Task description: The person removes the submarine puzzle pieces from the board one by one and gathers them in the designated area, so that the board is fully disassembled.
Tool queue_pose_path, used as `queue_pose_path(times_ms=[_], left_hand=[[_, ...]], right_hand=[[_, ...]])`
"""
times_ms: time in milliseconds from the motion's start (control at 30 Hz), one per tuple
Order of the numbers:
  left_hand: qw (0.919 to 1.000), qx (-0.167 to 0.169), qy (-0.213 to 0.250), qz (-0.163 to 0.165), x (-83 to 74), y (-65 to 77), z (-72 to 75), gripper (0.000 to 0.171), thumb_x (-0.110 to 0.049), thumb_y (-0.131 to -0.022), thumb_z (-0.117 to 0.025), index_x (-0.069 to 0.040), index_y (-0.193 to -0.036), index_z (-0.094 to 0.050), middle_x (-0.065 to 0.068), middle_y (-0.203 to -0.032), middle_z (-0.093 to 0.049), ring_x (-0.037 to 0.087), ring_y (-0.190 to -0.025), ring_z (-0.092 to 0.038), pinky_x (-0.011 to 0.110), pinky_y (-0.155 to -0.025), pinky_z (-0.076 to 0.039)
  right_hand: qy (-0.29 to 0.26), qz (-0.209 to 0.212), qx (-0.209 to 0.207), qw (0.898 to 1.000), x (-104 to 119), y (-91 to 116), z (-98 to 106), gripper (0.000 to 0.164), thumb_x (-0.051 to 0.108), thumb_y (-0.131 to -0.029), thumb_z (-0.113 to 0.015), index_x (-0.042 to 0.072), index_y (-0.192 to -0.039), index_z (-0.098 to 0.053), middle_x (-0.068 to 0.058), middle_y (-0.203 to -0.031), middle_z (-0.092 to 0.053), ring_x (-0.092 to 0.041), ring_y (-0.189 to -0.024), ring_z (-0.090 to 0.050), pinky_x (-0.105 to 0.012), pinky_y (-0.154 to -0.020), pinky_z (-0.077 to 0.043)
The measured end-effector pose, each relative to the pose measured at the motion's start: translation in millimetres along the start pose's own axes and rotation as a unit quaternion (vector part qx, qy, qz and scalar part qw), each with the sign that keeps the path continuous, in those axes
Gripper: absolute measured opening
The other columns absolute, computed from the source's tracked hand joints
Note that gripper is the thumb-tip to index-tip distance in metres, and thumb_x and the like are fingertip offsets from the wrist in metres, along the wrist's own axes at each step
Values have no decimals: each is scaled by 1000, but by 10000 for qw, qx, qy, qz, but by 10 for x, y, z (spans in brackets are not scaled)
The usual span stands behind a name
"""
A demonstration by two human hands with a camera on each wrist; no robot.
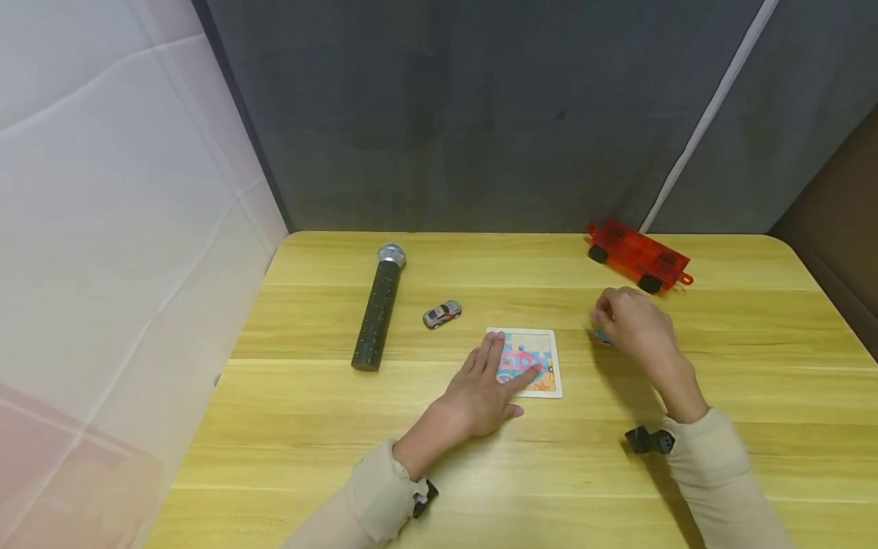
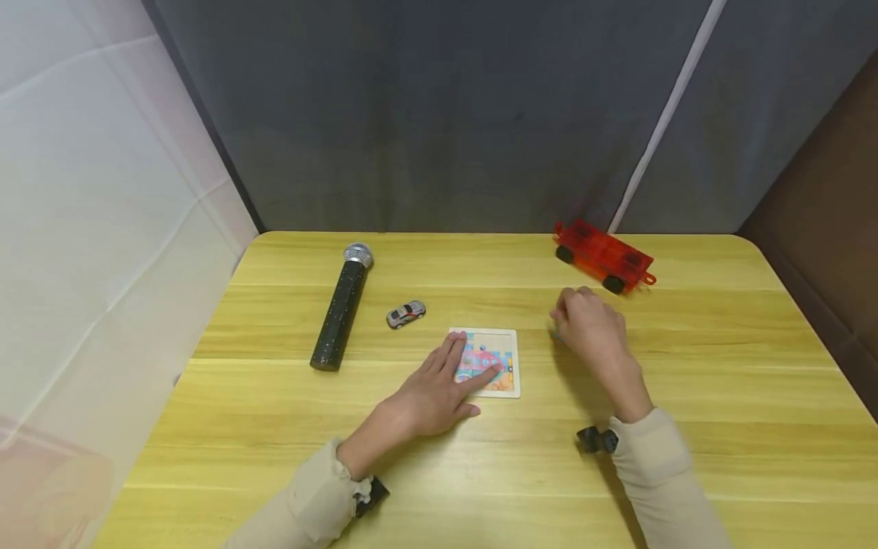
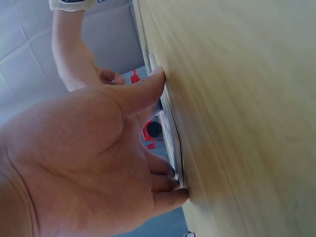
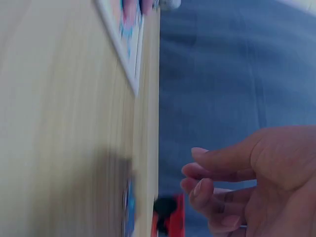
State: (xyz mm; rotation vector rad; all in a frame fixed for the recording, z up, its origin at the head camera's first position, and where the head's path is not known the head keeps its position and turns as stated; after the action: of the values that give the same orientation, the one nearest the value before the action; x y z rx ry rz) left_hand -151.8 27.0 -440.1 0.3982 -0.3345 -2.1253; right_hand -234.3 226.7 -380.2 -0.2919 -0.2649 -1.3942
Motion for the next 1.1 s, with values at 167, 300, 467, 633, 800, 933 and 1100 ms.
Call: queue_pose_path(times_ms=[167,300,467,633,800,933,1100], left_hand=[[9998,-61,102,166,25,-9,1,67,-50,-114,-53,-48,-174,-24,34,-180,1,45,-171,2,52,-140,-12],[9996,-100,94,263,29,-10,-14,66,-52,-113,-54,-50,-173,-25,38,-178,-4,47,-170,-1,56,-140,-9],[9994,-61,17,340,36,-18,-30,66,-54,-112,-54,-52,-172,-26,38,-178,-6,47,-170,-3,56,-139,-11],[9995,-7,-128,301,26,-23,-33,65,-55,-112,-53,-50,-172,-28,37,-178,-9,47,-170,-3,57,-139,-14],[9995,64,-148,278,17,-26,-41,64,-55,-112,-53,-48,-172,-31,37,-178,-8,47,-170,-1,57,-139,-15],[9993,106,-178,315,29,-32,-43,64,-56,-112,-52,-48,-172,-30,35,-179,-7,46,-170,-1,56,-139,-15],[9993,91,-199,301,33,-32,-44,64,-56,-113,-51,-50,-172,-28,36,-179,-7,47,-170,-1,56,-138,-17]], right_hand=[[-159,363,-53,9992,344,-17,-112,13,12,-104,-76,-1,-106,-76,-18,-104,-72,-32,-87,-70,-53,-68,-60],[-160,565,17,9983,476,-5,-226,13,11,-105,-75,-1,-109,-77,-17,-104,-72,-31,-84,-71,-50,-66,-61],[-446,1172,13,9921,669,18,-366,11,6,-104,-74,-3,-109,-78,-16,-105,-72,-30,-87,-72,-46,-70,-63],[-779,1744,425,9807,891,57,-610,18,4,-107,-69,-4,-120,-79,-15,-111,-70,-23,-87,-65,-41,-76,-60],[-727,1614,539,9827,909,69,-729,21,3,-107,-68,-3,-125,-79,-14,-118,-68,-17,-82,-62,-35,-71,-58],[-749,1569,468,9837,917,54,-741,20,1,-107,-69,-4,-123,-78,-16,-119,-67,-22,-86,-65,-39,-74,-61],[-1042,1428,385,9835,922,22,-747,13,0,-105,-70,-4,-117,-73,-15,-112,-67,-23,-87,-67,-41,-77,-62]])
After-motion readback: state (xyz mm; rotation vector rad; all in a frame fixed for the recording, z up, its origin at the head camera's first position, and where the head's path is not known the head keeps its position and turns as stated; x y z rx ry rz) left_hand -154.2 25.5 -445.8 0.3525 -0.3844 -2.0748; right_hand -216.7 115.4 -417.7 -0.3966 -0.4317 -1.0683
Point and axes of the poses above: each hand's wrist, its own y-axis away from the middle knuckle, its own z-axis out of the back of the hand, x = y × z, the point moved 9 cm from there along -y, towards the middle knuckle
